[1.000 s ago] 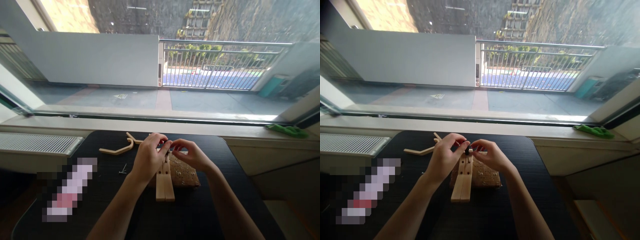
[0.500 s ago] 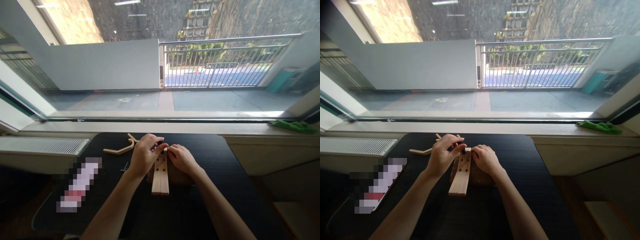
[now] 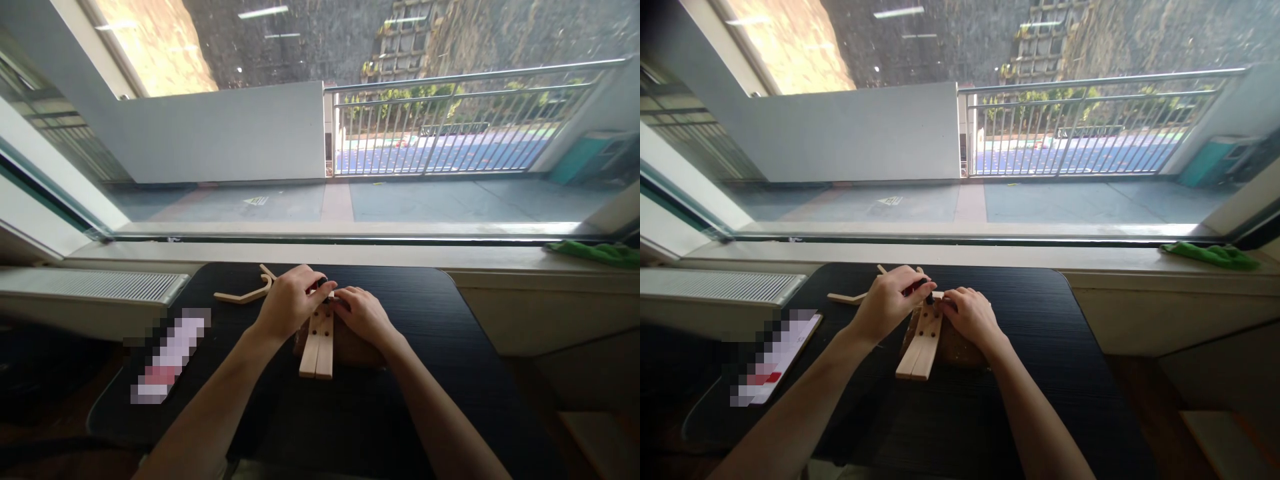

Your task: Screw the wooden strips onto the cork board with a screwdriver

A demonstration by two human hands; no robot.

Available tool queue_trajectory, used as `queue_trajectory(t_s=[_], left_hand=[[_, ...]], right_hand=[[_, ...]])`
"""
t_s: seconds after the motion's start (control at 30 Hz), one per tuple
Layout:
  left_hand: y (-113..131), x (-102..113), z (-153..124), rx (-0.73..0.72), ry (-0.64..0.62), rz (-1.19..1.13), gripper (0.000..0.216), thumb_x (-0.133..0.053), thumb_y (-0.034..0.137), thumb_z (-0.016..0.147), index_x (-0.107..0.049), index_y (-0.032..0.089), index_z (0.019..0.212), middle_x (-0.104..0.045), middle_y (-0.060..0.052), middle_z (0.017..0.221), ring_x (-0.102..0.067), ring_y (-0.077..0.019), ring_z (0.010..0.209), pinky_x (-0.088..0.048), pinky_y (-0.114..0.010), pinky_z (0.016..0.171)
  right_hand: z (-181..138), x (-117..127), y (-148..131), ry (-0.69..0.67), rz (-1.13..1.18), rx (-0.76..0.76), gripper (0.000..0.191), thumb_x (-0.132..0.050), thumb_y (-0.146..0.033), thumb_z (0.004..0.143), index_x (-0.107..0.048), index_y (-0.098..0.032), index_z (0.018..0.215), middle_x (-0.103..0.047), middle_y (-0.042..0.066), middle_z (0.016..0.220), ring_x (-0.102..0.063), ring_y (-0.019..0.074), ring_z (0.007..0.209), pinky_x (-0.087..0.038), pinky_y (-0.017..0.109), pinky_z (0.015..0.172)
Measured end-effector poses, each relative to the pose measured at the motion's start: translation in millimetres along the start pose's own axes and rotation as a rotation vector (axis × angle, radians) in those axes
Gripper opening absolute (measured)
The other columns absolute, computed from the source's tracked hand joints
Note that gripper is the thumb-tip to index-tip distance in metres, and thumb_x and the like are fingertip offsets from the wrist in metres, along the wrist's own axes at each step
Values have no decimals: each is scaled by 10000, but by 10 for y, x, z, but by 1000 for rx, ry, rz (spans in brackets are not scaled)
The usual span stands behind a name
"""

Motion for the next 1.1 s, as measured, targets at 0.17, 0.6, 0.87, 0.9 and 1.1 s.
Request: queue_trajectory(t_s=[0.17,0.6,0.87,0.9,1.1], left_hand=[[-63,-5,-37,41,39,-94,231,-584,355,919,-728,175,922,-699,-71,891,-667,-206,869,-512,-315,795],[-91,-63,-78,114,99,-259,288,-662,370,866,-728,154,1044,-741,-63,828,-673,-179,728,-536,-295,710],[-80,-80,-98,158,96,-330,249,-673,414,852,-700,168,878,-687,-5,690,-634,-137,635,-498,-234,616],[-80,-78,-97,158,94,-332,249,-673,414,852,-702,169,886,-686,-3,687,-631,-135,629,-497,-233,615],[-94,-92,-100,154,106,-344,238,-695,402,837,-717,173,902,-695,-1,692,-629,-132,625,-499,-235,632]], right_hand=[[10,-1,48,24,145,-2,263,-572,-323,906,-676,-214,1121,-692,98,1062,-607,258,995,-437,390,872],[316,-6,183,97,786,-60,351,-433,-374,869,-671,-149,994,-726,102,953,-679,194,831,-543,349,768],[328,-75,83,95,746,-38,265,-582,-401,809,-690,-160,815,-692,27,757,-598,171,726,-462,293,688],[317,-79,80,88,727,-36,262,-584,-396,812,-693,-158,797,-684,22,730,-585,168,707,-447,289,672],[299,-99,89,73,661,-31,286,-566,-399,847,-699,-151,794,-674,16,709,-561,160,676,-410,276,644]])
Point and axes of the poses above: each hand's wrist, its own z-axis towards the middle knuckle, its own x-axis out of the back of the hand, y = z × x, the point moved 3 cm from there along z, towards the middle knuckle
